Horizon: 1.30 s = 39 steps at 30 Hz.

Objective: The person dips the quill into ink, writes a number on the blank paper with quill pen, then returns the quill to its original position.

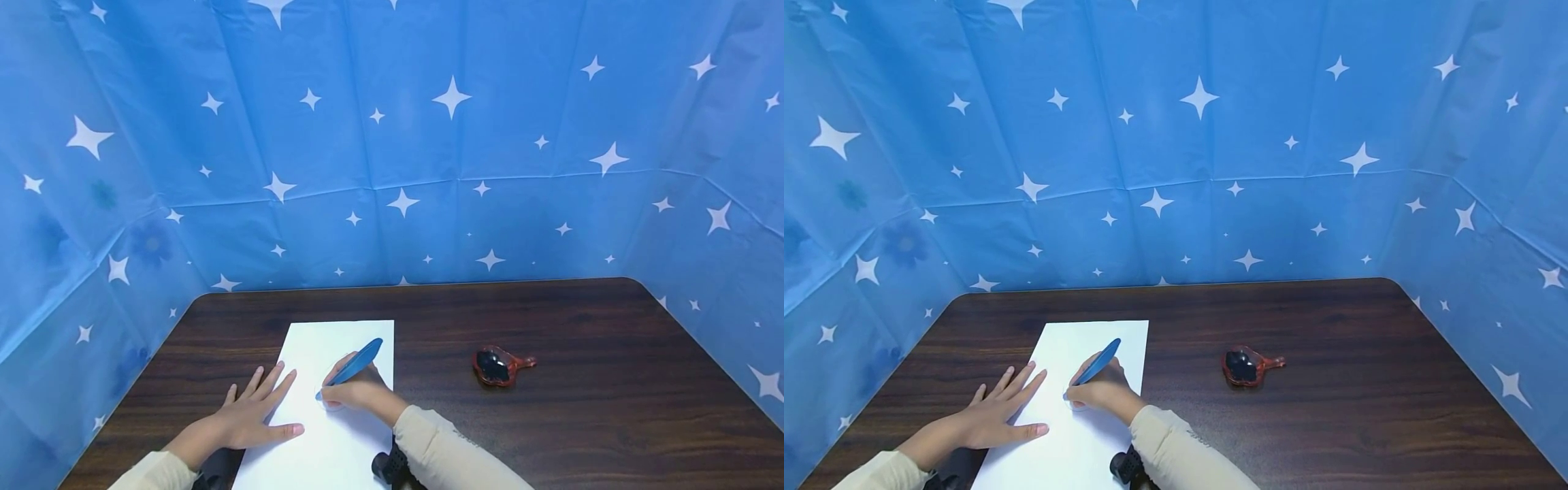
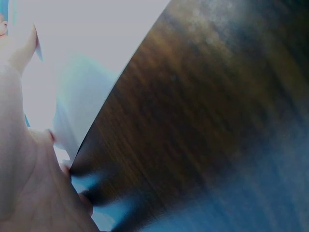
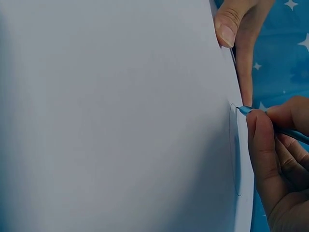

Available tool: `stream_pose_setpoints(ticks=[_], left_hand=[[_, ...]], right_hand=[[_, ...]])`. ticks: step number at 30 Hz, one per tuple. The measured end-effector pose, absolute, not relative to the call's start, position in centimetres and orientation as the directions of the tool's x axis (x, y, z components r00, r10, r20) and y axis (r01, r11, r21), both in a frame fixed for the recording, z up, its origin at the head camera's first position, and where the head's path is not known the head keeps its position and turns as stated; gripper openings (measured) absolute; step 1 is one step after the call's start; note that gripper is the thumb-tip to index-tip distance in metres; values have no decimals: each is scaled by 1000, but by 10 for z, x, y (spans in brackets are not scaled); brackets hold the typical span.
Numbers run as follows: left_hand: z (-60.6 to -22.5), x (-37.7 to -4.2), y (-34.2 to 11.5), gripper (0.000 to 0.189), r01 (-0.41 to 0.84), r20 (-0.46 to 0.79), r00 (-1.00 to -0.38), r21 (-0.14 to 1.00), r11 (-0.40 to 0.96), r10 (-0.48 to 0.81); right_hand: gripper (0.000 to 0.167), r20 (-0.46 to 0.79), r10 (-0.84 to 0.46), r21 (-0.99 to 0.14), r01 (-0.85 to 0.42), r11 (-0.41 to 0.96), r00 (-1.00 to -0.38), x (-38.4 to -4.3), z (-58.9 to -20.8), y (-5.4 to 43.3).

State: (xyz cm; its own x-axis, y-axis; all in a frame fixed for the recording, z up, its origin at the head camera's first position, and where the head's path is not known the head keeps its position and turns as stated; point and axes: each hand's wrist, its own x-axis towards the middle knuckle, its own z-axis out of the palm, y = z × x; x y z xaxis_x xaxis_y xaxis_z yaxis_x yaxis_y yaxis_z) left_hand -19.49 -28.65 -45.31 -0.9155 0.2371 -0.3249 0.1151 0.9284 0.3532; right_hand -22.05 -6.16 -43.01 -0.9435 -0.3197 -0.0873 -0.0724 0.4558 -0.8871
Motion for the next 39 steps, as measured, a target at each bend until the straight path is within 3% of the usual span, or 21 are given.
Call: stream_pose_setpoints(ticks=[8, 21, 39], left_hand=[[-454, -196, -287, 101, 114, -311, -921, 361, 926, 235], [-450, -195, -285, 98, 127, -321, -911, 376, 918, 258], [-449, -200, -279, 100, 95, -346, -907, 382, 919, 238]], right_hand=[[13, -72, -342, -889, -95, 448, -937, -222, -428, -59], [2, -14, -360, -951, -99, 294, -933, -247, -412, -30], [16, 16, -381, -982, -86, 168, -924, -278, -403, 32]])
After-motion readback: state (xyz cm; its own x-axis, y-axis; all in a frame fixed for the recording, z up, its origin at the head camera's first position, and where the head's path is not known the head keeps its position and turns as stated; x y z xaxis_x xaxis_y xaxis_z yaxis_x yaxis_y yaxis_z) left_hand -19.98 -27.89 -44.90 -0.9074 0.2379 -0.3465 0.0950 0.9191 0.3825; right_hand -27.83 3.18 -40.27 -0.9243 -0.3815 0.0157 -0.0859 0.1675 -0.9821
